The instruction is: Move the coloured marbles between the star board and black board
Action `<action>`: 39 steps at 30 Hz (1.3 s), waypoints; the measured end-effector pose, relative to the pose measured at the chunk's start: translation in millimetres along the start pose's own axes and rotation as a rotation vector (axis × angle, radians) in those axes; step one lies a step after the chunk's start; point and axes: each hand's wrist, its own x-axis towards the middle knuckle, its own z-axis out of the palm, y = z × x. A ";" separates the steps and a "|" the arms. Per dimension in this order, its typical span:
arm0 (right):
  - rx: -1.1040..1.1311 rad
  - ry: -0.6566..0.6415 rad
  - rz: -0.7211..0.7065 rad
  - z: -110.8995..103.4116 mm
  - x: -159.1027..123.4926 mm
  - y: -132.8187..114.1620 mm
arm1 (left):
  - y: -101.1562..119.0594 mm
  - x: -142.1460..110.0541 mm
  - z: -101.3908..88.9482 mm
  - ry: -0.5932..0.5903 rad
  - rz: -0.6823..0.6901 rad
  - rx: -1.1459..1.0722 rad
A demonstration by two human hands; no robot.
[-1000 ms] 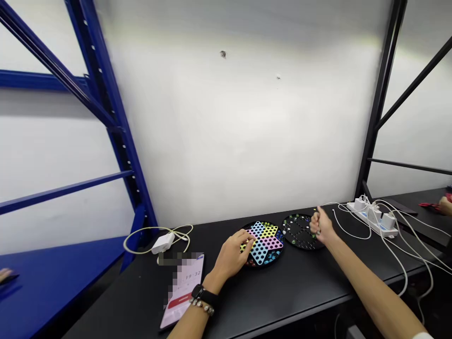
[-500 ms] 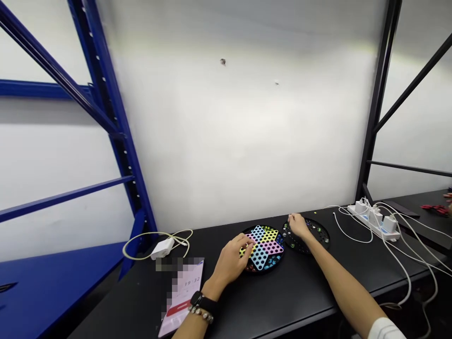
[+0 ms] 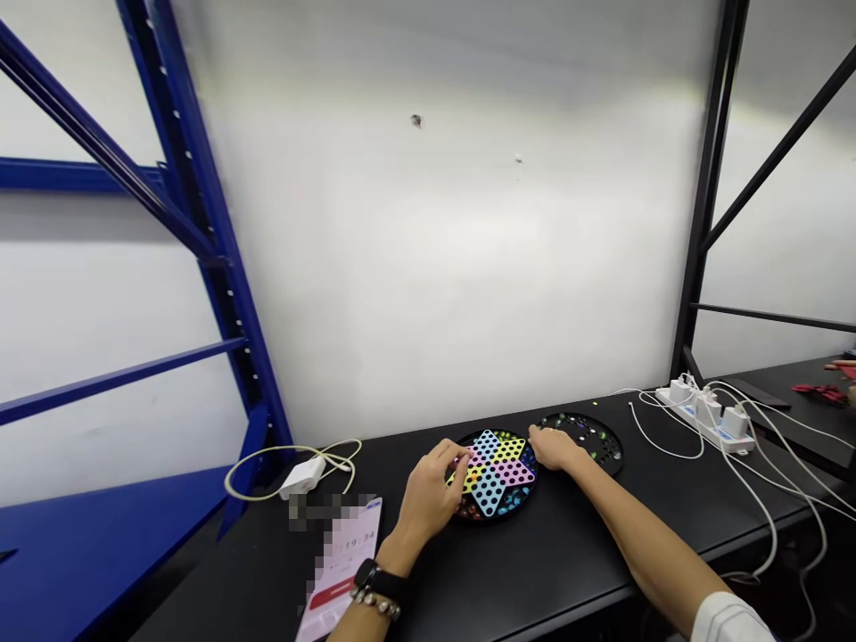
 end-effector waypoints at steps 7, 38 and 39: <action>0.179 0.085 -0.083 11.9 6.3 18.5 | 0.7 -0.4 -1.9 -0.002 -0.009 -0.005; 1.415 0.453 0.265 -37.3 -9.1 103.1 | 1.5 -2.2 1.5 -0.064 0.027 -0.016; 1.461 0.473 0.261 -41.3 -17.5 111.4 | 1.9 -2.2 1.5 -0.069 0.029 -0.018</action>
